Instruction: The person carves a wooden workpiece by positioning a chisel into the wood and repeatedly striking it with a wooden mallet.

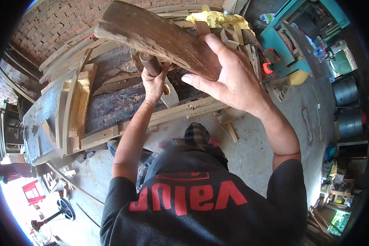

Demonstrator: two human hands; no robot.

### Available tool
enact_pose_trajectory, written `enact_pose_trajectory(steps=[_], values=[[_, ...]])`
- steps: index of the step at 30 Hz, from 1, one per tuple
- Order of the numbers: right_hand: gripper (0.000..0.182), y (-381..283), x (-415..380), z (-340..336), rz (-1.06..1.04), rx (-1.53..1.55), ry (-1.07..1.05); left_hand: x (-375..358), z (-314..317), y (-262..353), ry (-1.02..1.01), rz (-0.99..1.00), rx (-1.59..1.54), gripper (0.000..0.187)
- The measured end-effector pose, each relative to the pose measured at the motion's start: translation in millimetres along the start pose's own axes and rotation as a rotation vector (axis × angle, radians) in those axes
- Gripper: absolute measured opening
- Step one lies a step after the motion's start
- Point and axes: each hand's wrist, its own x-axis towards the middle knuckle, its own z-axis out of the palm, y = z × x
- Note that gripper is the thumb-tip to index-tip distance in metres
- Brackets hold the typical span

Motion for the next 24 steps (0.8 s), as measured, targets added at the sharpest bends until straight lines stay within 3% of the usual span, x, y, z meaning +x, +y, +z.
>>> enact_pose_trajectory(steps=[7, 9, 10, 11, 13, 17, 19, 24], values=[[0.06, -8, 13, 0, -0.278, 0.065, 0.3, -8, 0, -7, 0.029, 0.085, -0.084, 0.017], [0.06, 3, 12, 16, -0.167, 0.04, 0.157, -9, -4, -7, -0.003, -0.011, -0.024, 0.016], [0.056, 6, 16, 15, 0.202, -0.019, -0.258, -8, -3, -6, 0.006, 0.024, 0.048, 0.018], [0.052, 32, 9, 34, 0.03, -0.138, -0.156, -9, -5, -4, 0.004, 0.032, 0.049, 0.018], [0.056, 30, 11, 19, 0.165, -0.114, -0.2, -4, -6, -4, 0.04, 0.014, 0.015, 0.021], [0.077, 27, 5, 8, 0.15, 0.007, -0.079, 0, -8, 5, 0.077, -0.061, -0.064, 0.026], [0.055, 28, 1, 8, -0.059, -0.032, 0.16, 2, -6, 10, 0.069, -0.04, -0.066, 0.026], [0.05, 25, 3, 10, -0.166, -0.103, 0.226, 3, -2, 12, 0.034, -0.028, -0.006, 0.026]])
